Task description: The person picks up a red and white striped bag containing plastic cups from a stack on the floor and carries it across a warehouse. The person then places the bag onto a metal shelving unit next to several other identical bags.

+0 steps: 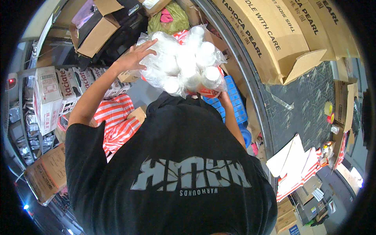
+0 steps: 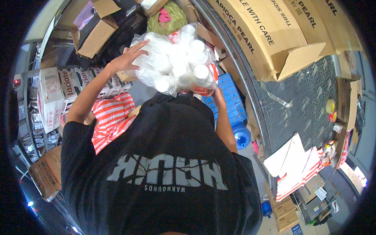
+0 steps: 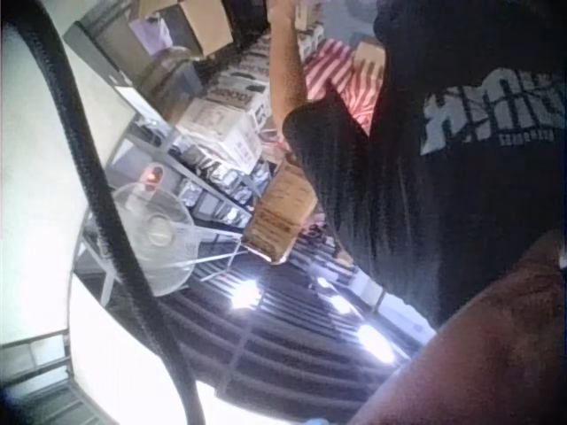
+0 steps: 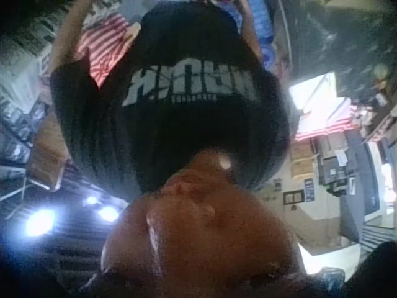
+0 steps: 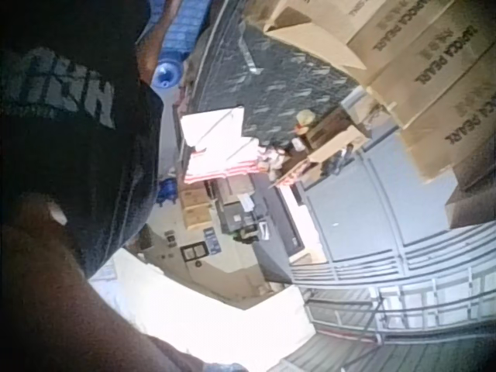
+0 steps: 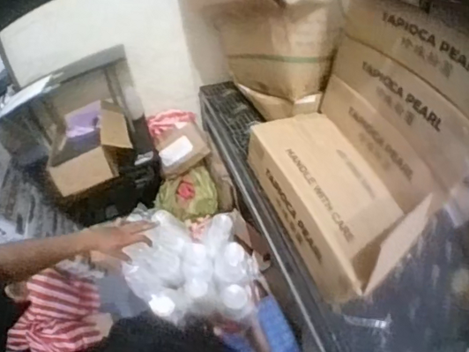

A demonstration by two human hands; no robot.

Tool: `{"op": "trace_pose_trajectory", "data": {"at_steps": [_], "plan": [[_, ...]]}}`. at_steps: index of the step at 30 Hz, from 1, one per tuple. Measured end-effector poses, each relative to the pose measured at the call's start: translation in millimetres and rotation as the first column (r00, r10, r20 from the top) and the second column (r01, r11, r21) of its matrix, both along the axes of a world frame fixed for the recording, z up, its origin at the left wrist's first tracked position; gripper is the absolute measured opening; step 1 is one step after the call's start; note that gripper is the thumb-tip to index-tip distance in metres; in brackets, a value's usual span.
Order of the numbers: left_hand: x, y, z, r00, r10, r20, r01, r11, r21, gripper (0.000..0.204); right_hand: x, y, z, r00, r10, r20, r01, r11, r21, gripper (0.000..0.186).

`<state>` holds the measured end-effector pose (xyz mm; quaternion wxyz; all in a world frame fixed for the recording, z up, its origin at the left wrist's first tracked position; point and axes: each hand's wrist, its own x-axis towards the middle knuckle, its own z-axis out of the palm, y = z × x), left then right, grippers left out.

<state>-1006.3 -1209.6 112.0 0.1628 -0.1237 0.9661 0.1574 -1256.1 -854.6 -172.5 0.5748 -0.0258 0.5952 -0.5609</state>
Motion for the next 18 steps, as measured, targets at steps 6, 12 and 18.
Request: {"op": "trace_pose_trajectory", "data": {"at_steps": [6,12,18], "plan": [[-7.2,0.9,1.6,1.0,0.007,0.016,-0.007,1.0,0.005,0.063,-0.9,-0.2,5.1,0.997,-0.074,-0.014,0.075,0.996,0.042,0.045],[-1.2,-1.0,-2.0,1.0,0.026,0.0,-0.026,0.999,0.022,0.063,1.6,-4.6,15.6,0.997,-0.074,-0.021,0.075,0.996,0.045,0.042],[-5.0,1.8,2.1,0.999,0.032,0.012,-0.033,0.999,0.012,0.06,-0.2,0.2,-1.2,0.998,-0.057,-0.01,0.057,0.998,0.037,0.04]]}}
